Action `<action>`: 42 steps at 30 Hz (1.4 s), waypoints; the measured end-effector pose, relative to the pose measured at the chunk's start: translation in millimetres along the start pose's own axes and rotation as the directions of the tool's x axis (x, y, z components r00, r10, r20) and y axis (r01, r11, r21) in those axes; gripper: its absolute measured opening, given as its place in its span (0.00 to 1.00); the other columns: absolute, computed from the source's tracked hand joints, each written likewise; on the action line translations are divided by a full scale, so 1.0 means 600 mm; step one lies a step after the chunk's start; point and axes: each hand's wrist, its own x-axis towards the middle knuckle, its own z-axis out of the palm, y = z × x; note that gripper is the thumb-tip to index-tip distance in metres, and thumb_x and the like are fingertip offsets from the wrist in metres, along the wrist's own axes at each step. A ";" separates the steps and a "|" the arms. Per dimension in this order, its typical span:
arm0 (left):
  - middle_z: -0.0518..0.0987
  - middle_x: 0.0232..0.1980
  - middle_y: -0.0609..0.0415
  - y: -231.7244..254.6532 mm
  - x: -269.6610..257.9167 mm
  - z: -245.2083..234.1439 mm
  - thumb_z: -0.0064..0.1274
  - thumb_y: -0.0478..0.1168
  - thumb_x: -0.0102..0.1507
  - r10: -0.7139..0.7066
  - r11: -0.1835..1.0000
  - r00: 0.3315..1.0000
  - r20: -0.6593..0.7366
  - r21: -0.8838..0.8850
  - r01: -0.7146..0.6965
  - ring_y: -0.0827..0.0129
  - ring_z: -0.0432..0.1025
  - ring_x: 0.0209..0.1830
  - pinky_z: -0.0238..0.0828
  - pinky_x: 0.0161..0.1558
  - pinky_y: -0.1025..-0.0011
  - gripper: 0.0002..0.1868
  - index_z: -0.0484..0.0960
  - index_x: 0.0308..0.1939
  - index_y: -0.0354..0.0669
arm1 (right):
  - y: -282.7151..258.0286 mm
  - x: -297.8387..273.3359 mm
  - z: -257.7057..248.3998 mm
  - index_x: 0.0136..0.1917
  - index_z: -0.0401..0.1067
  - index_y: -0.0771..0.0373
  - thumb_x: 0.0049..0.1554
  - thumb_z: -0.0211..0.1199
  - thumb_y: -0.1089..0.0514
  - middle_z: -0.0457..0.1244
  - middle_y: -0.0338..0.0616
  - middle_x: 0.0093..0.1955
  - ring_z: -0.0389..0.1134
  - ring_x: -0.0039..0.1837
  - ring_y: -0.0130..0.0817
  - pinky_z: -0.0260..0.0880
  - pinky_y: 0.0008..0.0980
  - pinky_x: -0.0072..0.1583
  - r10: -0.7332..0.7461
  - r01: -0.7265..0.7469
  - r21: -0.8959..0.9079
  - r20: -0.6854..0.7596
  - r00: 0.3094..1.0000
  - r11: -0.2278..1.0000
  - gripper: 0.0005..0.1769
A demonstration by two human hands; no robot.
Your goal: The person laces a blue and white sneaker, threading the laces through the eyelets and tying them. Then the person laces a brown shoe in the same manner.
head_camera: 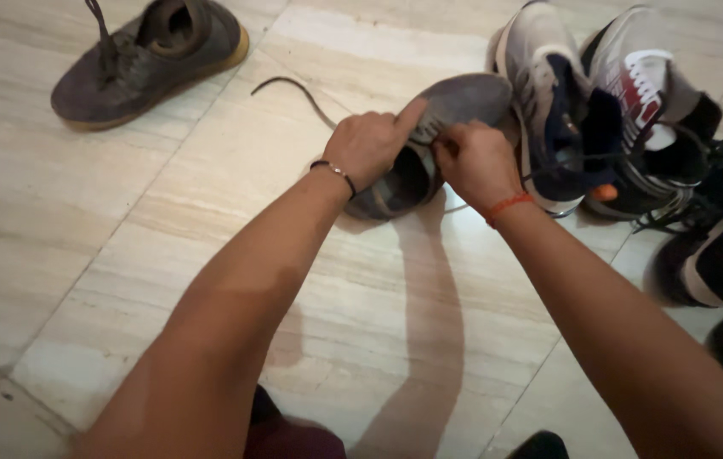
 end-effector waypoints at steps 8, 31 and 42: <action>0.83 0.38 0.42 -0.013 0.008 0.012 0.43 0.33 0.65 -0.098 0.994 0.995 0.022 -0.045 0.099 0.44 0.78 0.36 0.73 0.33 0.49 0.19 0.63 0.60 0.43 | 0.095 0.037 0.021 0.39 0.72 0.61 0.57 0.59 0.57 0.61 0.39 0.39 0.62 0.46 0.33 0.69 0.35 0.50 0.395 -0.645 0.719 0.531 0.749 0.258 0.07; 0.83 0.42 0.39 0.038 0.019 -0.093 0.52 0.39 0.59 -0.346 0.926 0.933 -0.099 -0.200 0.322 0.45 0.77 0.43 0.73 0.41 0.50 0.10 0.82 0.42 0.39 | -0.029 0.033 -0.074 0.78 0.58 0.56 0.57 0.47 0.25 0.62 0.36 0.43 0.66 0.48 0.31 0.66 0.36 0.59 0.277 -0.481 0.870 0.440 0.855 0.104 0.47; 0.83 0.45 0.38 0.044 0.026 0.019 0.63 0.46 0.57 -0.321 0.824 0.925 0.201 -0.423 0.378 0.47 0.78 0.48 0.73 0.51 0.57 0.17 0.86 0.44 0.38 | -0.024 0.090 -0.032 0.51 0.81 0.65 0.59 0.63 0.44 0.70 0.37 0.45 0.68 0.48 0.31 0.66 0.30 0.52 0.093 -0.224 0.391 0.328 0.940 0.893 0.22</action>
